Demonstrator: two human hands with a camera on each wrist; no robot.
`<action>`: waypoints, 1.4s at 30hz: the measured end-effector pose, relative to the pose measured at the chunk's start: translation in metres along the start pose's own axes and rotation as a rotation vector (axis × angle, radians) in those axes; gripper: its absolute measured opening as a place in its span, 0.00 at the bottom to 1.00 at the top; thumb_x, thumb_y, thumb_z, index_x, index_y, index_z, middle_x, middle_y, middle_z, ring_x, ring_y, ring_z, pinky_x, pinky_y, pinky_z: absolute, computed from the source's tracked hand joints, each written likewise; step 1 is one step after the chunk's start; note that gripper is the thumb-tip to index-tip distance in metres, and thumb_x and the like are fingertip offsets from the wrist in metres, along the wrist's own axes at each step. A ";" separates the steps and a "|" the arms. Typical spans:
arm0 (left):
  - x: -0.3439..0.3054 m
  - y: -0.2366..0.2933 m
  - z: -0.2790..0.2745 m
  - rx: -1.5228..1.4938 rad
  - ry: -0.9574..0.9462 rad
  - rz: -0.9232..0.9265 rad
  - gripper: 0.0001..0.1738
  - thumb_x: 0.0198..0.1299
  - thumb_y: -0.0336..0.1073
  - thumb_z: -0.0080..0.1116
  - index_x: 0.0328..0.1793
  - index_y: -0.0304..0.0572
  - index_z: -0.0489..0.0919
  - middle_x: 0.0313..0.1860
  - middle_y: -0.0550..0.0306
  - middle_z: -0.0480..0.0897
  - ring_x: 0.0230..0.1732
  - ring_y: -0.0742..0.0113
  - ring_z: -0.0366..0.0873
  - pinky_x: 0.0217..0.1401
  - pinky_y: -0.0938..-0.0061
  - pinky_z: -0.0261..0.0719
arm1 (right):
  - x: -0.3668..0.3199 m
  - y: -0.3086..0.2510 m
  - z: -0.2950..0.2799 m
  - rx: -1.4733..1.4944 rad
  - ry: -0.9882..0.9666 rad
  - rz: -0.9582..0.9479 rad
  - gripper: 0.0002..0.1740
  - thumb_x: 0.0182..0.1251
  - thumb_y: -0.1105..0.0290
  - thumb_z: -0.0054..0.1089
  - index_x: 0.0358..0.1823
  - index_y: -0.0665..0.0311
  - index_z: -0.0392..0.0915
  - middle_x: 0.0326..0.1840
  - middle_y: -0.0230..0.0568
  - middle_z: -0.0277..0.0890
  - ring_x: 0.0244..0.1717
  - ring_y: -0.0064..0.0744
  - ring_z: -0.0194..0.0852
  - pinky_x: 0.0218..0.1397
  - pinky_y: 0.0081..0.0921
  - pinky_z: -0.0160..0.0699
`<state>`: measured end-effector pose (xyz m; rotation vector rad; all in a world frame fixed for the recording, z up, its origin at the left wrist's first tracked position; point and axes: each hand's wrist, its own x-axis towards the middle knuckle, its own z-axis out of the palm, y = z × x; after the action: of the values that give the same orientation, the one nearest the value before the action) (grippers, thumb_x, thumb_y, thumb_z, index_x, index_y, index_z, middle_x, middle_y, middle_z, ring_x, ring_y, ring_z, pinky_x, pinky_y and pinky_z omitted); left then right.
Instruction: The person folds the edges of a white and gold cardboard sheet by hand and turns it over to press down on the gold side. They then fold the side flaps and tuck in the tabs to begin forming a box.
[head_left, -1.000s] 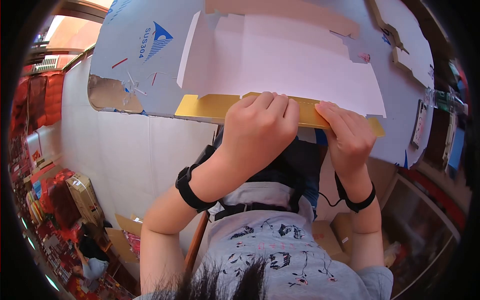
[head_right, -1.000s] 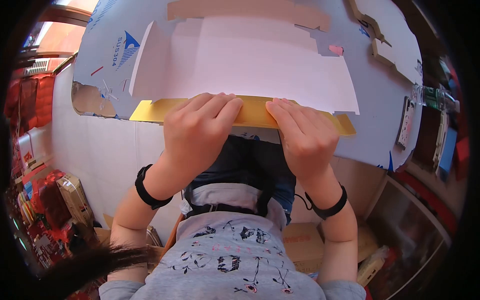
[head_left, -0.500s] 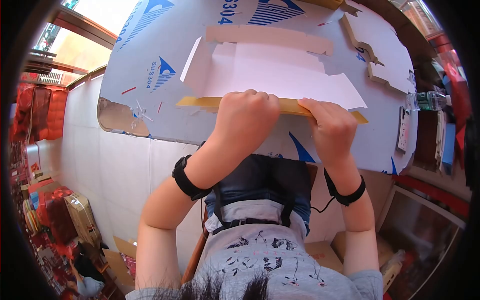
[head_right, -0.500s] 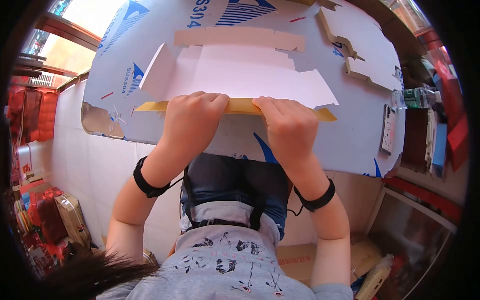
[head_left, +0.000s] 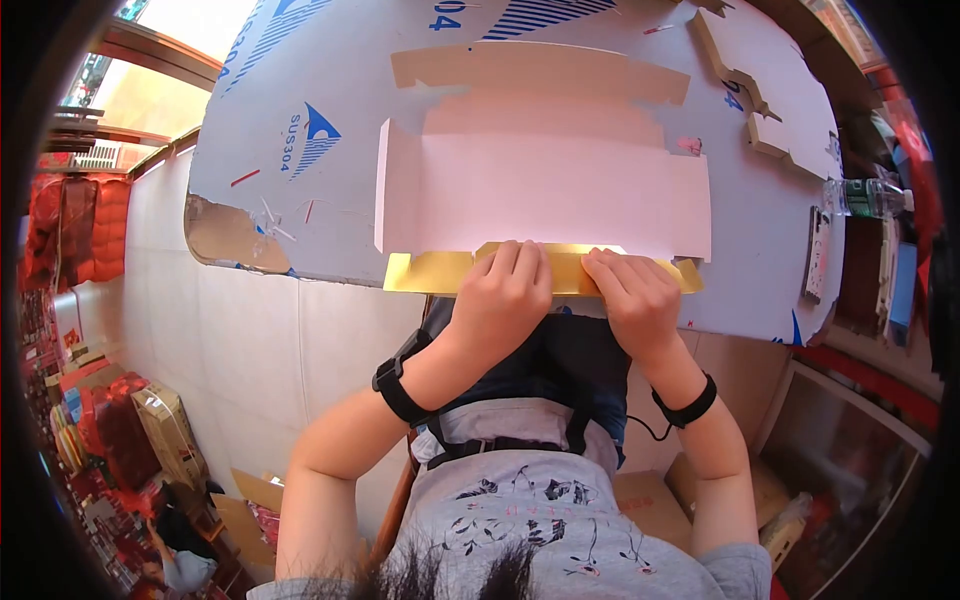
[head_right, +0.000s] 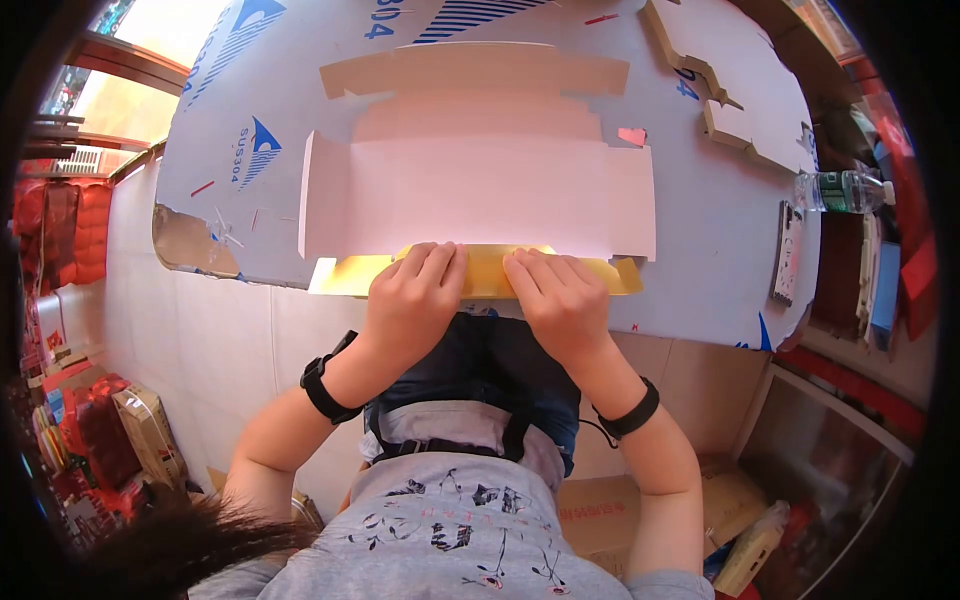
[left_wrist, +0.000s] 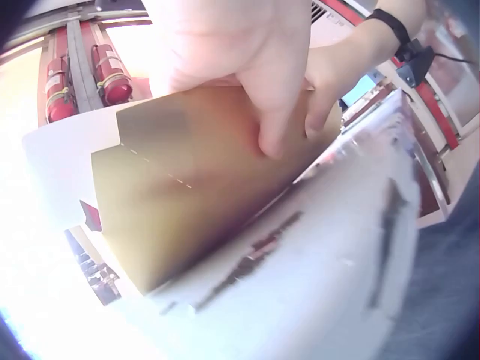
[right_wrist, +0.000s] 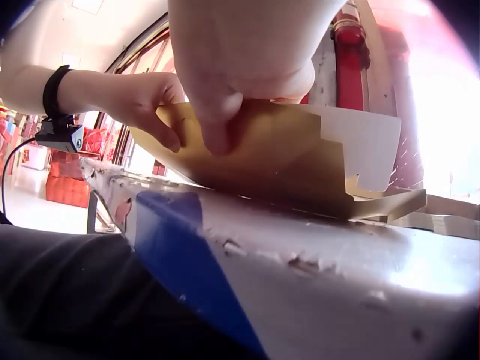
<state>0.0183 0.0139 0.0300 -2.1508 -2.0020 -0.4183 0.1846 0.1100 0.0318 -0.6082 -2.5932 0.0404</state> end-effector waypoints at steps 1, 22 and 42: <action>-0.002 0.000 0.000 -0.017 0.010 0.009 0.18 0.45 0.28 0.60 0.46 0.31 0.82 0.41 0.54 0.82 0.45 0.63 0.81 0.41 0.74 0.83 | -0.001 0.001 0.001 0.000 0.002 -0.014 0.10 0.51 0.76 0.61 0.37 0.65 0.82 0.36 0.40 0.85 0.37 0.34 0.85 0.39 0.26 0.82; -0.012 0.000 0.009 0.005 0.101 0.079 0.17 0.48 0.27 0.60 0.47 0.32 0.83 0.39 0.55 0.84 0.40 0.65 0.84 0.38 0.77 0.83 | 0.002 0.009 -0.004 0.043 -0.098 -0.030 0.13 0.51 0.75 0.62 0.41 0.65 0.81 0.35 0.40 0.84 0.33 0.32 0.85 0.33 0.24 0.79; 0.019 -0.020 -0.015 -0.197 -0.211 -0.032 0.04 0.50 0.31 0.61 0.29 0.43 0.77 0.24 0.58 0.76 0.29 0.61 0.80 0.31 0.69 0.76 | 0.034 0.025 -0.013 0.356 -0.353 0.225 0.11 0.51 0.75 0.68 0.37 0.58 0.80 0.28 0.38 0.82 0.31 0.38 0.82 0.35 0.31 0.77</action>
<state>-0.0022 0.0286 0.0489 -2.3716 -2.1923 -0.4260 0.1739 0.1461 0.0550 -0.8115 -2.7316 0.7252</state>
